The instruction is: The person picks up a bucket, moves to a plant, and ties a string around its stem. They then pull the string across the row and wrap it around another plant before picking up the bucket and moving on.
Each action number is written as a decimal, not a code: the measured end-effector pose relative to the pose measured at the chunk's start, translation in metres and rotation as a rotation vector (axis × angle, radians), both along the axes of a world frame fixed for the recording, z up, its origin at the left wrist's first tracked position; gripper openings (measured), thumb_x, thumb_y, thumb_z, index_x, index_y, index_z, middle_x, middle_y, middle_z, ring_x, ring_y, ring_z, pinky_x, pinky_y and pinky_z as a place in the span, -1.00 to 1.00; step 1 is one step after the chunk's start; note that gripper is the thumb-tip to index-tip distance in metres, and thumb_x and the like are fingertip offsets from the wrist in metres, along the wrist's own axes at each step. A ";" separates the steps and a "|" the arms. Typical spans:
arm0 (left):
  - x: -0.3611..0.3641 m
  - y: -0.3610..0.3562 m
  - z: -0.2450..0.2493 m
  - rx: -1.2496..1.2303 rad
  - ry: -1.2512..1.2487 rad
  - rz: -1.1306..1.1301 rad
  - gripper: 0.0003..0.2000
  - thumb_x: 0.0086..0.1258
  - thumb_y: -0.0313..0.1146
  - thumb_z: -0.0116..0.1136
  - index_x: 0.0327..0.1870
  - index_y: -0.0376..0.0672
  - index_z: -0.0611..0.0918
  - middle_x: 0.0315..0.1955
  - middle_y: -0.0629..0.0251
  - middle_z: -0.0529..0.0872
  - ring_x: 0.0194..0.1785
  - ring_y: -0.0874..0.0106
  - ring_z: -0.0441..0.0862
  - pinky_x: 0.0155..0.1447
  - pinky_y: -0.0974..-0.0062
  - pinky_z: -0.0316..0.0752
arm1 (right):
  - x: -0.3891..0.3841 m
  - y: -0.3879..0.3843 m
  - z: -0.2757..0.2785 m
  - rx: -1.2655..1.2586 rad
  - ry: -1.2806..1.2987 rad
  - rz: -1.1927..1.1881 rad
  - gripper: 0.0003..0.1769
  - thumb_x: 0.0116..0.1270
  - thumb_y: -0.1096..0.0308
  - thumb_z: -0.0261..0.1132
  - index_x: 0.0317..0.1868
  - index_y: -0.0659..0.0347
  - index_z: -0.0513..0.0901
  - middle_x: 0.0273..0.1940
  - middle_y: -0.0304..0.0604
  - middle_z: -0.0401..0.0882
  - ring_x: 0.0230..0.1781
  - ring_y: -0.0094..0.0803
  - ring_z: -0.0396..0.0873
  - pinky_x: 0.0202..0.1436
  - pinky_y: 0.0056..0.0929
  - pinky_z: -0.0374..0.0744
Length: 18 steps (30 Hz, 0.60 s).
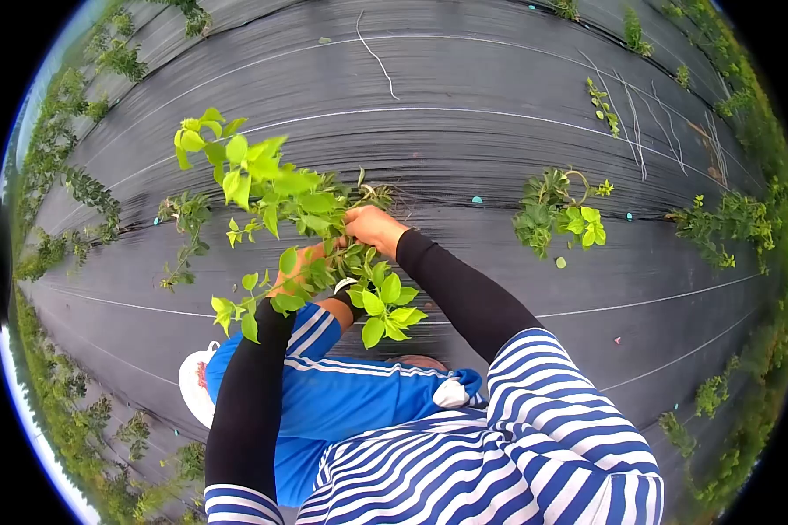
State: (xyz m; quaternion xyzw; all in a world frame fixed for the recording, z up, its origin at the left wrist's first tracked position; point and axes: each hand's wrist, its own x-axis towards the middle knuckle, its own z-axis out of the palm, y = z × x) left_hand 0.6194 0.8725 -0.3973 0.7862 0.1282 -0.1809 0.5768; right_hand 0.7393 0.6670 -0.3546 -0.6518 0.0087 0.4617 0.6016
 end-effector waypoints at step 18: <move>0.048 -0.052 0.109 0.521 -0.507 -0.365 -0.69 0.31 -0.08 0.09 -0.07 -0.08 0.56 -0.37 0.07 0.65 -0.27 0.02 0.59 -0.27 0.16 0.46 | -0.013 -0.003 -0.015 -0.110 -0.746 0.278 -0.85 0.13 0.44 0.31 -0.29 0.28 0.56 -0.34 0.09 0.60 -0.27 0.05 0.57 -0.26 -0.16 0.49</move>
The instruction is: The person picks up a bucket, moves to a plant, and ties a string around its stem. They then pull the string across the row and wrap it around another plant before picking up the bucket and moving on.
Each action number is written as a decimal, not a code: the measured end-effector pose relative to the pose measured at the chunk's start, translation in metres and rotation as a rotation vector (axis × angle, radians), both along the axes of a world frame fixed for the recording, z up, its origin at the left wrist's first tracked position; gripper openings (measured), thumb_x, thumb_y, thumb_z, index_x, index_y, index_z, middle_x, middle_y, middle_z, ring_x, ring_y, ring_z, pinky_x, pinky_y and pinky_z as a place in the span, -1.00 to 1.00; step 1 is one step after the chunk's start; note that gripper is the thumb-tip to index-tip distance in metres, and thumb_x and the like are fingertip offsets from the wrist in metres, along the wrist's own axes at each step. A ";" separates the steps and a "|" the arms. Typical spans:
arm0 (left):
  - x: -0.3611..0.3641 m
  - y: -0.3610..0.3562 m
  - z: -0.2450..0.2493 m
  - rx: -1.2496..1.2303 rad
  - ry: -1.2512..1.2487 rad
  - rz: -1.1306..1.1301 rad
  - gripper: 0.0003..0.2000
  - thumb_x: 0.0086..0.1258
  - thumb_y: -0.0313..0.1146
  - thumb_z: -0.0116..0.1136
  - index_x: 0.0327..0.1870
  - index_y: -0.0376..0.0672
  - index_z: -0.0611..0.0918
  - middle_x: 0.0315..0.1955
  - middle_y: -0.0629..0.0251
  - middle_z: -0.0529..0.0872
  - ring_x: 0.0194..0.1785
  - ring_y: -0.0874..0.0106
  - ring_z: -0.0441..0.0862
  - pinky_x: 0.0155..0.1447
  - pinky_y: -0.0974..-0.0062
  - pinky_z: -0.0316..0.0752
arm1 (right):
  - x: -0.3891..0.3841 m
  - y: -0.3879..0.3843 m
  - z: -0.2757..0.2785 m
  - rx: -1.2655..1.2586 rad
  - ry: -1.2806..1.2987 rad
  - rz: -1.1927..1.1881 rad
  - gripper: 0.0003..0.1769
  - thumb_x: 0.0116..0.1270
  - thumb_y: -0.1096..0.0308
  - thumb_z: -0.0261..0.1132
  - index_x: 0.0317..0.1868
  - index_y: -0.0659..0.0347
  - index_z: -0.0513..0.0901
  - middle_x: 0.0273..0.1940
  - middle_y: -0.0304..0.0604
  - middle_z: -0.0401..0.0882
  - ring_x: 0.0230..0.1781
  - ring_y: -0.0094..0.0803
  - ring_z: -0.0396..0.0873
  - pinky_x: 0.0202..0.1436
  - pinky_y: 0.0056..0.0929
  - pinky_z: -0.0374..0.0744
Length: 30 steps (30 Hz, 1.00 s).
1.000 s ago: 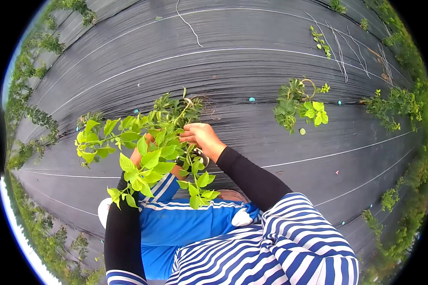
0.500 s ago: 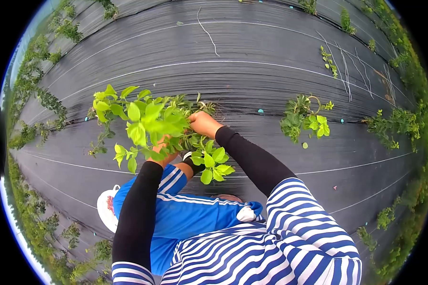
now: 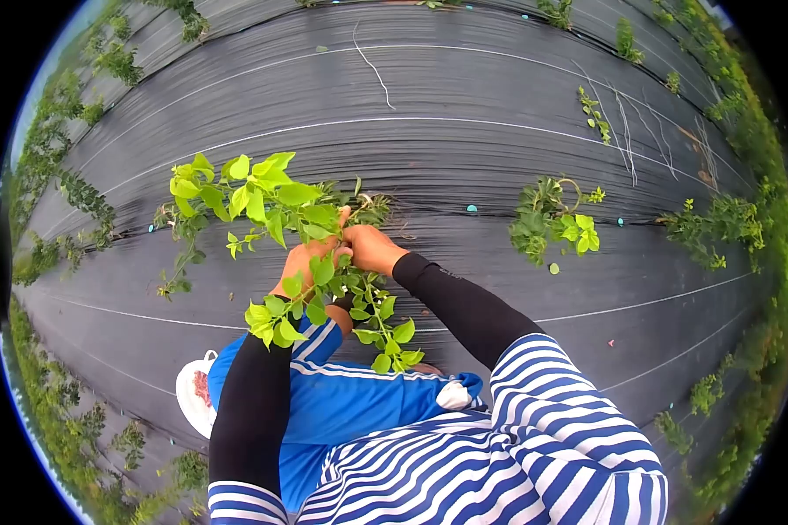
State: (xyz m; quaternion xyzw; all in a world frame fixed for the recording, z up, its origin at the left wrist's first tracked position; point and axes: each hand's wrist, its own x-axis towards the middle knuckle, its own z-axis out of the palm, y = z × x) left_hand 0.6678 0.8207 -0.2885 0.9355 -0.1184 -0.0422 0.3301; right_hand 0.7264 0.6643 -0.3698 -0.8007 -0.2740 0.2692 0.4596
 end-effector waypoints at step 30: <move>-0.055 -0.011 -0.066 -2.184 0.741 0.449 -0.56 0.38 -0.29 -0.01 0.24 -0.30 0.39 0.01 0.22 0.62 0.10 0.29 0.53 0.13 0.28 0.42 | 0.100 -0.051 0.054 0.353 0.563 -0.458 -0.69 0.41 0.24 0.02 -0.33 0.27 0.59 -0.56 -0.35 0.45 -0.65 -0.69 0.29 -0.62 -0.69 0.25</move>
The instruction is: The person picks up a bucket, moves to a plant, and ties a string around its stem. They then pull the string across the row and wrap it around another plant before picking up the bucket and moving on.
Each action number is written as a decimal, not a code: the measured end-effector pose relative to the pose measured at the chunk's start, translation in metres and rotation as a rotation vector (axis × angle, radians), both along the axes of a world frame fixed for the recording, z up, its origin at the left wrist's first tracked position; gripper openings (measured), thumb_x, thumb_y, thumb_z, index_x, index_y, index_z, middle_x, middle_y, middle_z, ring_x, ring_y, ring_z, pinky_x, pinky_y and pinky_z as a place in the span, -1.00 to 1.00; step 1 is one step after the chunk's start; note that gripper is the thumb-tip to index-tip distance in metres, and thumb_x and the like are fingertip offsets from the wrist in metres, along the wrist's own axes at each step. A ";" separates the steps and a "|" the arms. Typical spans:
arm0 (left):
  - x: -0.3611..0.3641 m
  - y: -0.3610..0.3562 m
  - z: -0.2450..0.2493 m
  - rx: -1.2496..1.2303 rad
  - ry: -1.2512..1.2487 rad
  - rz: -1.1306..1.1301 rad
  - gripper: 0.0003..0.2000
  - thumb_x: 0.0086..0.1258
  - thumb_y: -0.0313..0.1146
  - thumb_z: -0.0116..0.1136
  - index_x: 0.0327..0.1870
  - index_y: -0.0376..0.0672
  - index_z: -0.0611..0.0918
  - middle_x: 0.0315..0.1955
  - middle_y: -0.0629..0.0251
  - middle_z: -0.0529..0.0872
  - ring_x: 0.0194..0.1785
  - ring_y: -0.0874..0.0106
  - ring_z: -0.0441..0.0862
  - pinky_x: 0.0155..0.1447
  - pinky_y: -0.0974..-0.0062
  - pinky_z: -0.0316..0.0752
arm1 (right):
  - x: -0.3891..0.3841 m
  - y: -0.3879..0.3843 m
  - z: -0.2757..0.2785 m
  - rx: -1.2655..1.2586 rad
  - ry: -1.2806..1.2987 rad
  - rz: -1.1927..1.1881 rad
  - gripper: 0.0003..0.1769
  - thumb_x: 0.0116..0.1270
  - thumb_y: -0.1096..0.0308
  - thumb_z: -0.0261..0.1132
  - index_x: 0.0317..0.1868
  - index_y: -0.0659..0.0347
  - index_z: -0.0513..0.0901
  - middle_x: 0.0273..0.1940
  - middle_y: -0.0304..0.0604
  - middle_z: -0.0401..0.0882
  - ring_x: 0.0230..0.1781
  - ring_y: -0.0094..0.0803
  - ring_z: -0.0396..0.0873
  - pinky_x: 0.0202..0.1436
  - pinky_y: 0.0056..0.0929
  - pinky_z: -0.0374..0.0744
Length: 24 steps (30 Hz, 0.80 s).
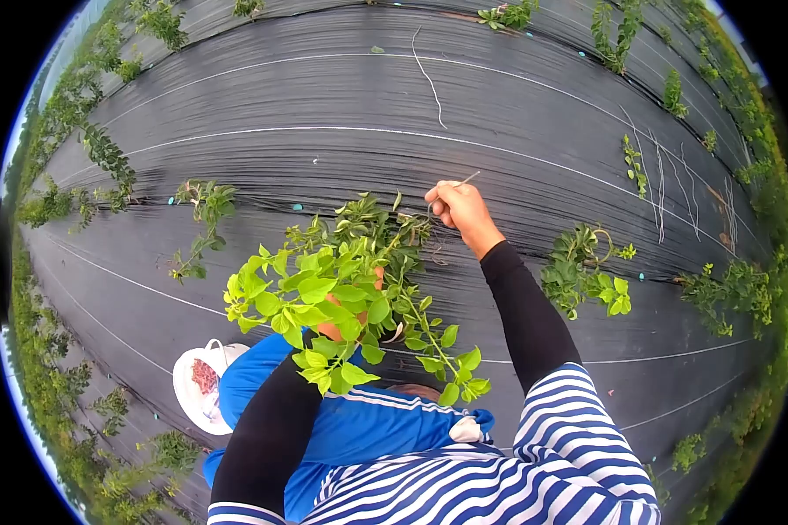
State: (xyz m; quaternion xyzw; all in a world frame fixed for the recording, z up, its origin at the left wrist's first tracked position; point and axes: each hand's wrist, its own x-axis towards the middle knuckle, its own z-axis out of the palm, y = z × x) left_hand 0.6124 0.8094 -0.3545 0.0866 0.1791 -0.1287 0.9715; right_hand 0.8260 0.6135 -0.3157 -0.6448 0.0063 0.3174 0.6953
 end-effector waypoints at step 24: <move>-0.009 -0.050 0.056 1.556 -0.243 -0.206 -0.63 0.34 -0.24 0.03 0.12 -0.17 0.49 -0.03 0.24 0.64 0.06 0.30 0.56 0.06 0.33 0.46 | 0.006 0.045 0.042 -1.141 -1.386 1.278 -0.93 -0.04 0.40 0.23 -0.52 0.21 0.58 -0.45 -0.09 0.53 -0.40 -0.19 0.60 -0.23 -0.14 0.52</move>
